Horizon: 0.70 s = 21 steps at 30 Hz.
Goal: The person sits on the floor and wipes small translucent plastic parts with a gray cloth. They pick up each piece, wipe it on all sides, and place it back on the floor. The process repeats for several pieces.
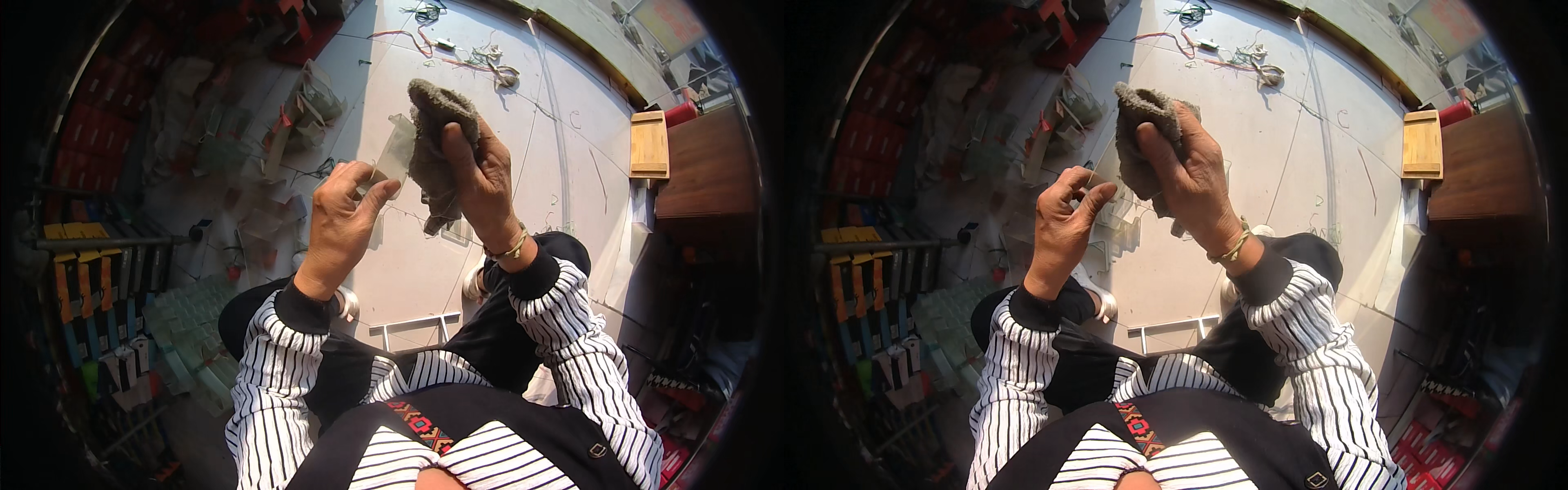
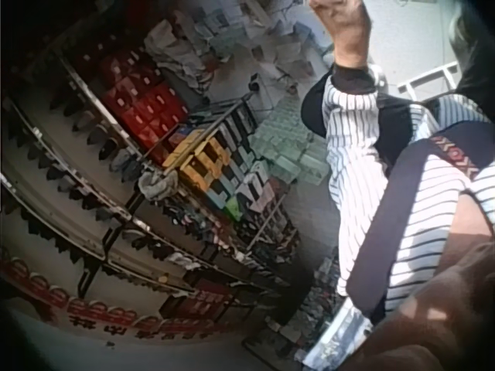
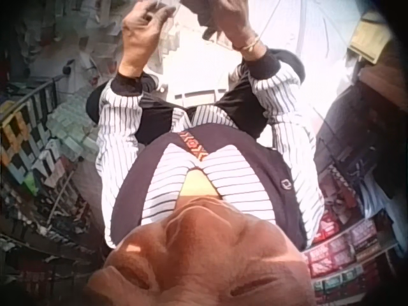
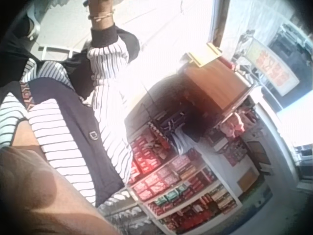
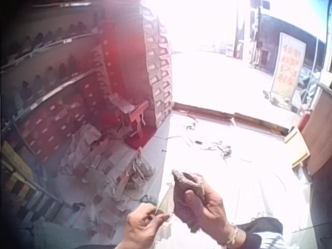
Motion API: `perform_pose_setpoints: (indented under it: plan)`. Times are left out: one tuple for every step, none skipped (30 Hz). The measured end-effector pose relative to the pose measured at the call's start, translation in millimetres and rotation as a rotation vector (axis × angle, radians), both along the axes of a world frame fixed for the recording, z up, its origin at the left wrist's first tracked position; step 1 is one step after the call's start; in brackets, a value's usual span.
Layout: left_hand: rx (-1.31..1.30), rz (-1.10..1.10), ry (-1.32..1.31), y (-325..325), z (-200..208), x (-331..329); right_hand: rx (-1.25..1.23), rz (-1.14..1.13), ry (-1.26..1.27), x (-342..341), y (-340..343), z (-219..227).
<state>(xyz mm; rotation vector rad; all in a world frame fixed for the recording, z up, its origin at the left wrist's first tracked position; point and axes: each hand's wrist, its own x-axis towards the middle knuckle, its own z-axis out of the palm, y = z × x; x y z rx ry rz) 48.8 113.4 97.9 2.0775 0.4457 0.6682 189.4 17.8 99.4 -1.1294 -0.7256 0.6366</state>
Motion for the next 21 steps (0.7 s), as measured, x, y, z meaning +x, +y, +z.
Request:
perform_pose_setpoints:
  plan:
    - [-0.164, -0.007, -0.019, -2, -1, 1, -0.013, -0.083, -0.549, -9, 5, -3]
    - [-0.337, -0.023, 0.003, -4, -1, 1, -0.022, -0.146, -1.153, -16, 9, -6]
    - [-0.361, 0.01, 0.094, -5, -1, 1, -0.049, -0.06, -1.025, -15, 13, -9]
    - [-0.286, -0.04, -0.005, -6, -1, 1, 0.01, -0.111, -0.929, -13, 16, -13]
    - [-0.24, -0.066, -0.037, -8, -1, 1, 0.034, -0.114, -0.895, -6, 19, -16]
    - [-0.195, -0.076, -0.071, -9, -1, 1, 0.059, -0.117, -0.859, 2, 22, -18]
    - [-0.141, -0.097, -0.056, -10, -1, 0, 0.077, -0.139, -0.673, 9, 25, -19]
    - [-0.101, -0.141, -0.07, -11, -2, 0, -0.058, -0.059, -0.356, 16, 23, -18]
    - [-0.098, -0.152, -0.067, -12, -3, 0, -0.139, -0.084, -0.285, 17, 24, -17]
    - [-0.098, -0.151, -0.085, -12, -4, 1, -0.115, -0.114, -0.281, 18, 22, -14]
    - [-0.148, -0.131, -0.087, -11, -6, 1, -0.079, -0.154, -0.327, 13, 22, -12]
    - [-0.196, -0.112, -0.089, -10, -7, 2, -0.015, -0.195, -0.418, 4, 22, -10]
    - [-0.235, -0.101, -0.086, -7, -8, 2, 0.021, -0.152, -0.661, -3, 19, -8]
    - [-0.257, -0.023, -0.078, -5, -9, 3, 0.056, -0.077, -0.823, -14, 15, -9]
    - [-0.219, -0.021, -0.106, -2, -10, 2, 0.062, -0.04, -0.838, -17, 15, -10]
    - [-0.178, -0.031, -0.115, -2, -10, 2, 0.099, -0.005, -0.88, -22, 13, -15]
    - [-0.192, -0.055, -0.072, -2, -9, 1, 0.085, 0.026, -0.816, -16, 15, -20]
    - [-0.21, -0.077, -0.014, -1, -8, 0, 0.021, -0.018, -0.873, -6, 17, -27]
    - [-0.229, -0.107, -0.032, -3, -7, 0, 0.051, -0.095, -0.898, 4, 21, -36]
    - [-0.194, -0.126, -0.039, -5, -5, 0, 0.008, -0.154, -0.919, 17, 25, -43]
    - [-0.151, -0.163, -0.051, -7, -2, -1, -0.005, -0.055, -0.597, 32, 25, -50]
